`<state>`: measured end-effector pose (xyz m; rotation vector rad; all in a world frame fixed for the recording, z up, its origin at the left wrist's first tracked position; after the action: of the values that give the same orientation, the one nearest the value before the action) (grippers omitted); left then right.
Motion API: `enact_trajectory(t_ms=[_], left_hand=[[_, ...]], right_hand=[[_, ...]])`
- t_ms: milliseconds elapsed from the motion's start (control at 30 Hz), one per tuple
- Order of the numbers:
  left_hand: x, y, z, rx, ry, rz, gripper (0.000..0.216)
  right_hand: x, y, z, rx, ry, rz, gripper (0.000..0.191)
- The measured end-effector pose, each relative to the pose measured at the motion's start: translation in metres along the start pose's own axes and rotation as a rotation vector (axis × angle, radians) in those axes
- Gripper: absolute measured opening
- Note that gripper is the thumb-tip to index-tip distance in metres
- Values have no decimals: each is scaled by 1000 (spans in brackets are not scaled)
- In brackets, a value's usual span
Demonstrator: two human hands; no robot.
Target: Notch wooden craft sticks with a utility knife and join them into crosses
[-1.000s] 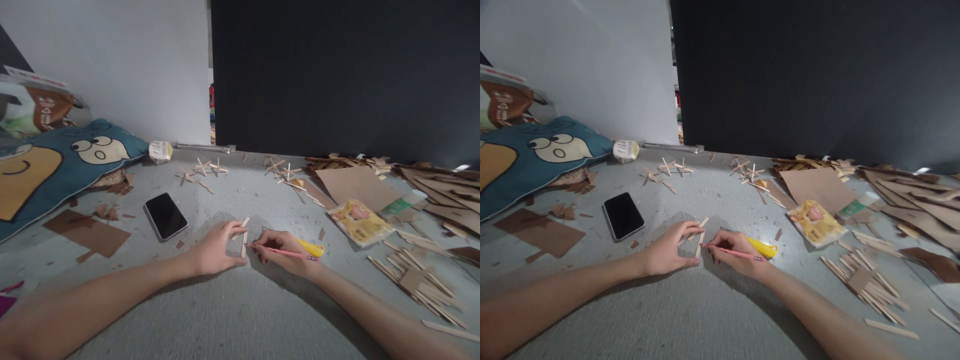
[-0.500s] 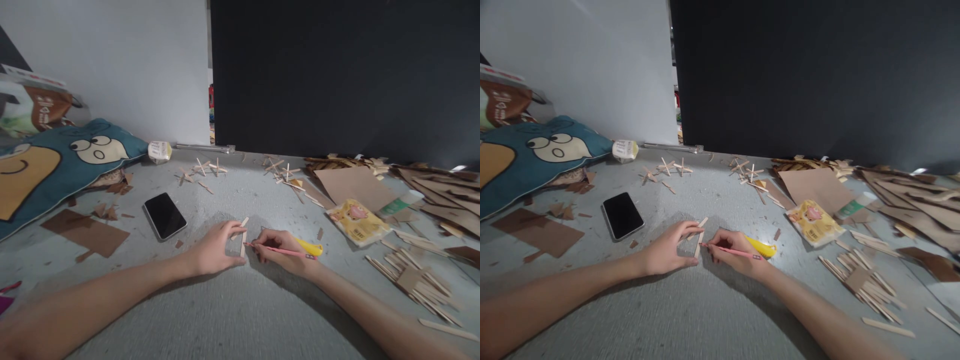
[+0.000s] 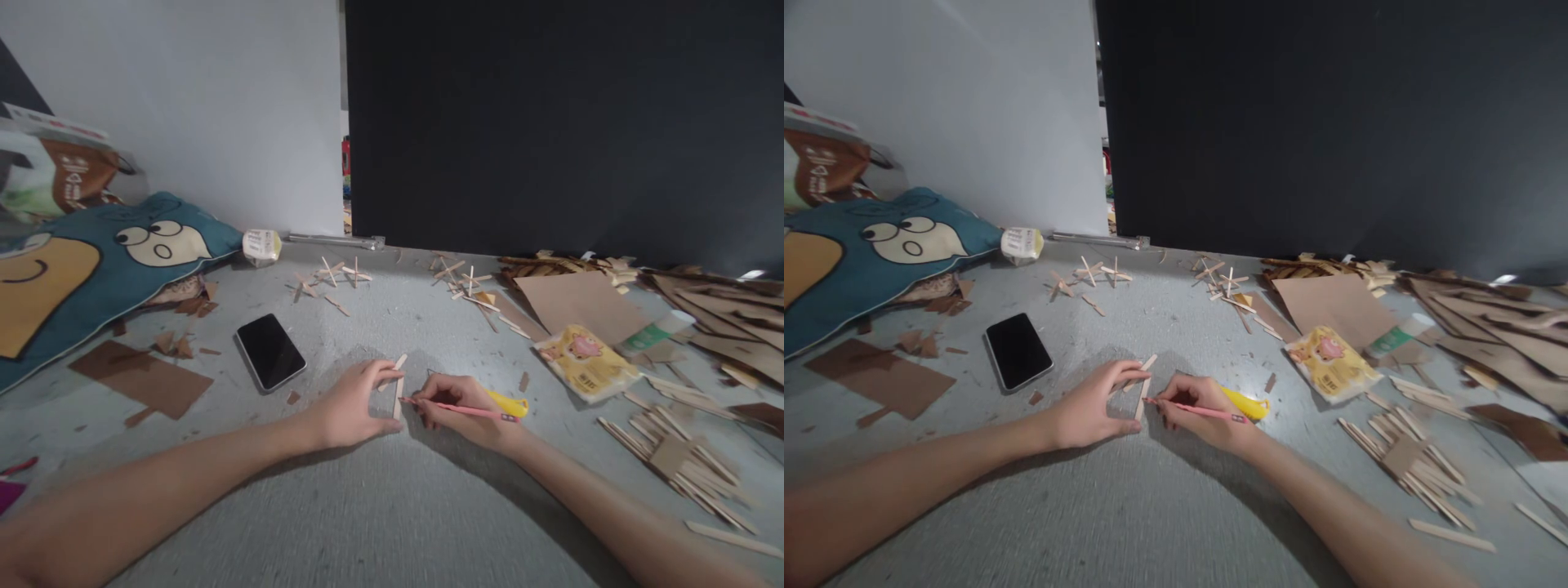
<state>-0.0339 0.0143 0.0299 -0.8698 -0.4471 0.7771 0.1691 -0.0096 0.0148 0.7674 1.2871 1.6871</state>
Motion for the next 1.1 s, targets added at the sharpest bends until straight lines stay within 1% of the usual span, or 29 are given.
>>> enact_trajectory(t_ms=[67,200,333,467,600,733,867,1000,1100], left_hand=[[0,1,0,-1,4,3,78],[0,0,0,23,1,2,78],[0,0,-1,32,11,5,79],[0,1,-1,48,4,-2,79],[0,0,-1,49,17,2,79],[-1,-1,0,64,18,9,78],[0,0,-1,62,25,9,78],[-1,0,-1,72,18,11,76],[-1,0,-1,75,28,5,77]], right_hand=[[0,-1,0,12,-12,-5,38],[0,0,-1,-8,26,21,37],[-1,1,0,13,1,1,37],[-1,5,-1,-10,31,7,39],[-1,0,0,0,-12,-19,38],[0,-2,-1,-17,15,-3,35],[0,0,0,16,-7,-19,35],[0,1,-1,-3,16,-9,36],[-1,0,0,-23,-22,-20,38]])
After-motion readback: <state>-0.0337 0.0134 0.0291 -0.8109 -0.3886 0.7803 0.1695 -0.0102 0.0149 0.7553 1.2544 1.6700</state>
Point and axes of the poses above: each hand's wrist, its own x-axis towards the middle knuckle, its own z-axis out of the back of the hand, y = z × x, the point moved 4 cm from there along x, towards the middle knuckle, and after that the axes turned 2 degrees about y, right-handed, at the moved point
